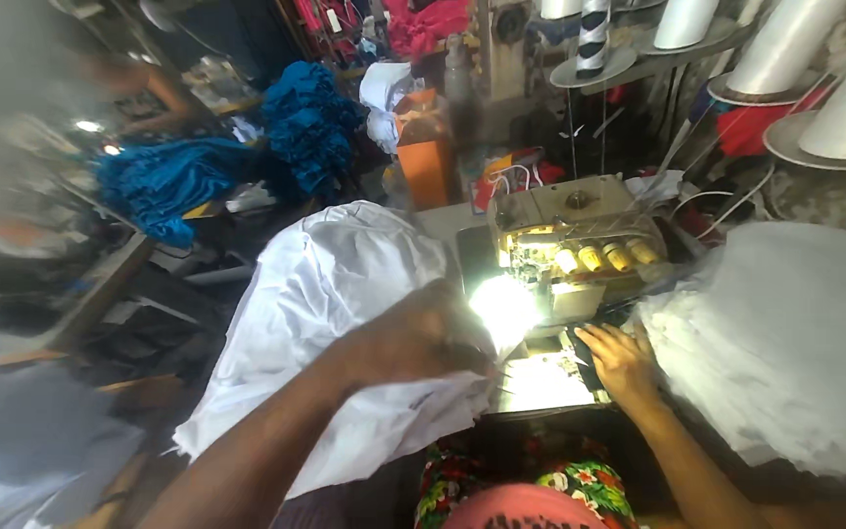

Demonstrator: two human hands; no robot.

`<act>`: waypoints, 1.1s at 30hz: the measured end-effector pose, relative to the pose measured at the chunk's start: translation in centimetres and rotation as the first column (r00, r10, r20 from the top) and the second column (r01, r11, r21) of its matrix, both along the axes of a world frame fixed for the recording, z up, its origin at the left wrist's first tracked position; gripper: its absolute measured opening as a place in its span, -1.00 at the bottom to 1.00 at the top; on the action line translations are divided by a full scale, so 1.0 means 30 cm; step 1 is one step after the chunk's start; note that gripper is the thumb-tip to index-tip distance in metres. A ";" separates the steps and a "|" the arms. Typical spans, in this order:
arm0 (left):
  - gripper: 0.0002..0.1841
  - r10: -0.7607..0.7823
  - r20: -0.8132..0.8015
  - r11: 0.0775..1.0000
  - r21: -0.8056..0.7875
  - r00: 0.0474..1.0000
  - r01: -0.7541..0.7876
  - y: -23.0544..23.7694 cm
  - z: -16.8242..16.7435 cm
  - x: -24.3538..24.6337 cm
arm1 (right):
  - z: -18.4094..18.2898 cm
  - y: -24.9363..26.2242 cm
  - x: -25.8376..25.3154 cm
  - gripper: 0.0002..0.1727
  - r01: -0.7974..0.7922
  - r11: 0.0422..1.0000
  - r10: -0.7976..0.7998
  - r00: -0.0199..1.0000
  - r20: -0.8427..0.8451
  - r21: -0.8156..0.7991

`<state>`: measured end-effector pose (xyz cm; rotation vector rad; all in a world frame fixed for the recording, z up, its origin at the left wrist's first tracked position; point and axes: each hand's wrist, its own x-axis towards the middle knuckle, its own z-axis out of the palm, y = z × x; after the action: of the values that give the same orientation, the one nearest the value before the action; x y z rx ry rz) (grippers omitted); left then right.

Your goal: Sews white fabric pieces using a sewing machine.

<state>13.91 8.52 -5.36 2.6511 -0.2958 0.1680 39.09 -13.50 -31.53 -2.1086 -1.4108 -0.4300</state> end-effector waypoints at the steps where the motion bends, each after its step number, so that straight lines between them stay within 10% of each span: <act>1: -0.74 -0.055 0.019 0.998 0.019 0.998 0.054 -0.041 0.004 -0.002 | 0.001 0.005 -0.007 -0.61 0.018 1.000 -0.018 1.000 0.002 0.013; 4: -0.71 -0.124 0.032 0.990 0.074 0.992 0.122 -0.108 -0.021 -0.008 | 0.086 0.033 -0.054 -0.63 0.019 0.993 -0.016 1.000 -0.024 0.118; 13: -0.71 -0.167 0.043 0.978 0.138 0.985 0.159 -0.189 -0.048 -0.004 | 0.401 0.063 -0.318 -0.71 -0.617 0.704 0.685 0.721 -0.106 0.353; 23: -0.62 0.137 0.064 0.861 0.486 0.989 -0.151 0.002 0.026 0.046 | 0.445 0.117 -0.270 -0.64 -0.434 0.805 0.552 0.799 -0.240 0.404; 33: -0.70 0.068 0.052 0.978 0.196 0.996 -0.077 0.055 0.043 0.073 | 0.434 0.101 -0.283 -0.66 -0.227 0.861 0.390 0.868 -0.306 0.455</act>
<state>16.09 10.18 -4.08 2.8608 -0.2411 0.2337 30.61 -10.46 -18.50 -1.4872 -1.2663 -0.1387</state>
